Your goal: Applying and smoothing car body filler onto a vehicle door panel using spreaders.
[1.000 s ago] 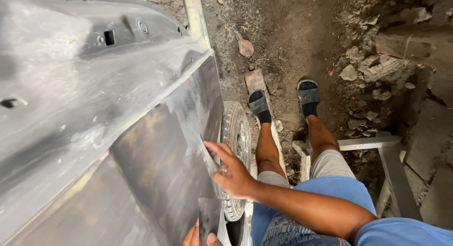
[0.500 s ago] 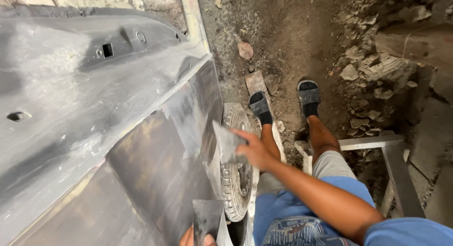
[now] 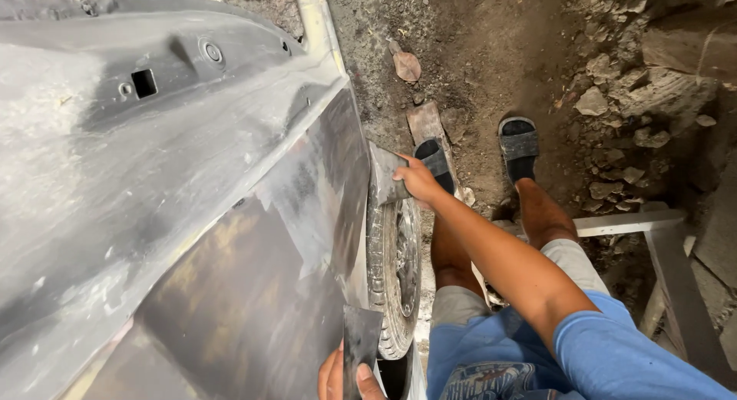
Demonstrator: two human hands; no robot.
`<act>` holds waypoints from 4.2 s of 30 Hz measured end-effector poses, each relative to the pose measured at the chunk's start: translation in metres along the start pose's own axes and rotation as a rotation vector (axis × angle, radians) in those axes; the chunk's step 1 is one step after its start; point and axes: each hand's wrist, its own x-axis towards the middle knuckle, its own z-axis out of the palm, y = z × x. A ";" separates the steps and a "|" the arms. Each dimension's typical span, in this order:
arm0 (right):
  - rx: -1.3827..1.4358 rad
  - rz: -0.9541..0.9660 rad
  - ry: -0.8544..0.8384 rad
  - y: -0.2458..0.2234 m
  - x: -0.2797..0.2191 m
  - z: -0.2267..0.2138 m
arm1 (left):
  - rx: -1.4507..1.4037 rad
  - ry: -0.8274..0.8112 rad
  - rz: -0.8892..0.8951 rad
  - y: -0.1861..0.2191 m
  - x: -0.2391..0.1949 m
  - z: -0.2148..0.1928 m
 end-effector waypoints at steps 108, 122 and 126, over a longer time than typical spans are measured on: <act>-0.175 -0.210 0.037 -0.029 0.099 0.023 | -0.292 -0.065 0.166 -0.014 0.045 0.096; -0.508 -0.333 -0.040 -0.095 0.002 0.095 | -0.329 -0.106 0.123 0.020 0.064 0.079; -0.556 -0.070 -0.012 -0.150 -0.063 0.146 | -0.314 -0.134 0.086 0.022 0.062 0.073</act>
